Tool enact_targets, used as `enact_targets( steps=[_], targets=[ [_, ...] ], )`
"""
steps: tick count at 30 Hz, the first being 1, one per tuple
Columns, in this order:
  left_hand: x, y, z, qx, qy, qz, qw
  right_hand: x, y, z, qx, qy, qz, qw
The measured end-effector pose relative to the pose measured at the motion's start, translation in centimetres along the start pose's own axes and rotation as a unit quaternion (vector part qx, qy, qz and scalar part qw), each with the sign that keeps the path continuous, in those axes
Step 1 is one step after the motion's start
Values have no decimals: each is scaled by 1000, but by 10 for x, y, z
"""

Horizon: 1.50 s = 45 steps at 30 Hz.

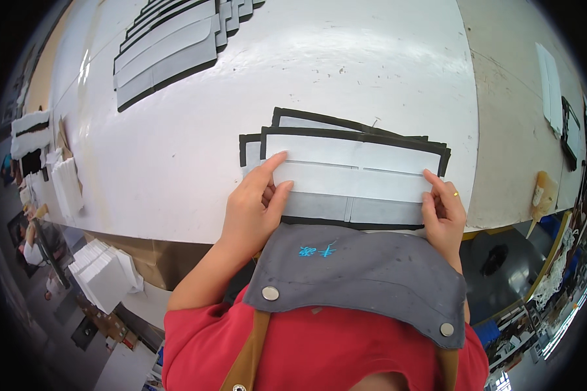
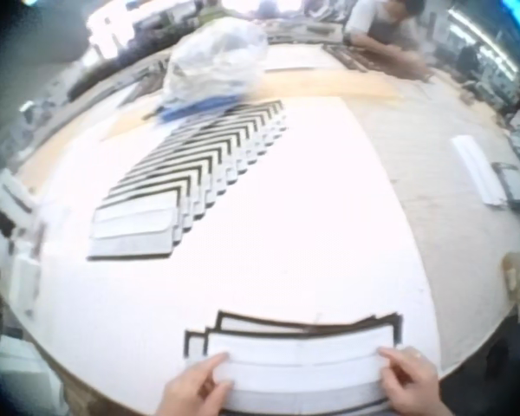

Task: The person applies glue from a bottle onto white rectangular strips laid out on a table. They then pick up a black frame-like component and press the glued white strip onto it. This process is repeated for multiple units, stacking the finished assemblies on the table.

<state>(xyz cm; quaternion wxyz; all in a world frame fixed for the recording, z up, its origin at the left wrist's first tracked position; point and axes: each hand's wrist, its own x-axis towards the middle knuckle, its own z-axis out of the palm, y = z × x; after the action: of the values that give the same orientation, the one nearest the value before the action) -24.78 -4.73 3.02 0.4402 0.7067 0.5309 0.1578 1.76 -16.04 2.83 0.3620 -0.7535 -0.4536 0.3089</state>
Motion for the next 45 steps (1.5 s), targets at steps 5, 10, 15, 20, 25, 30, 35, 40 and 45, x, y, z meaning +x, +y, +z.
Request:
enact_targets(
  steps=[5,10,15,20,25,30,35,40,45],
  targets=[
    [3,2,-3,100,8,55,993,3,-5,-1,-4,-12,-5,1000],
    [2,-4,0,123,12,71,990,4,-6,-5,-7,-16,-2,1000],
    [2,0,1,138,13,76,987,5,-8,-6,-30,-22,-5,999],
    [10,5,-3,238,48,125,962,31,-4,-14,-163,10,-150,975],
    [27,15,13,253,51,297,919,62,-25,13,-115,-25,-249,961],
    [32,17,34,203,-28,396,895,80,-29,28,-101,-118,-244,957],
    [35,13,36,219,-53,405,886,90,-29,27,-89,-164,-228,956],
    [37,14,34,208,-64,408,887,96,-32,25,-80,-204,-197,956],
    [36,14,35,222,-65,419,878,99,-36,25,-88,-209,-204,952]
  ],
)
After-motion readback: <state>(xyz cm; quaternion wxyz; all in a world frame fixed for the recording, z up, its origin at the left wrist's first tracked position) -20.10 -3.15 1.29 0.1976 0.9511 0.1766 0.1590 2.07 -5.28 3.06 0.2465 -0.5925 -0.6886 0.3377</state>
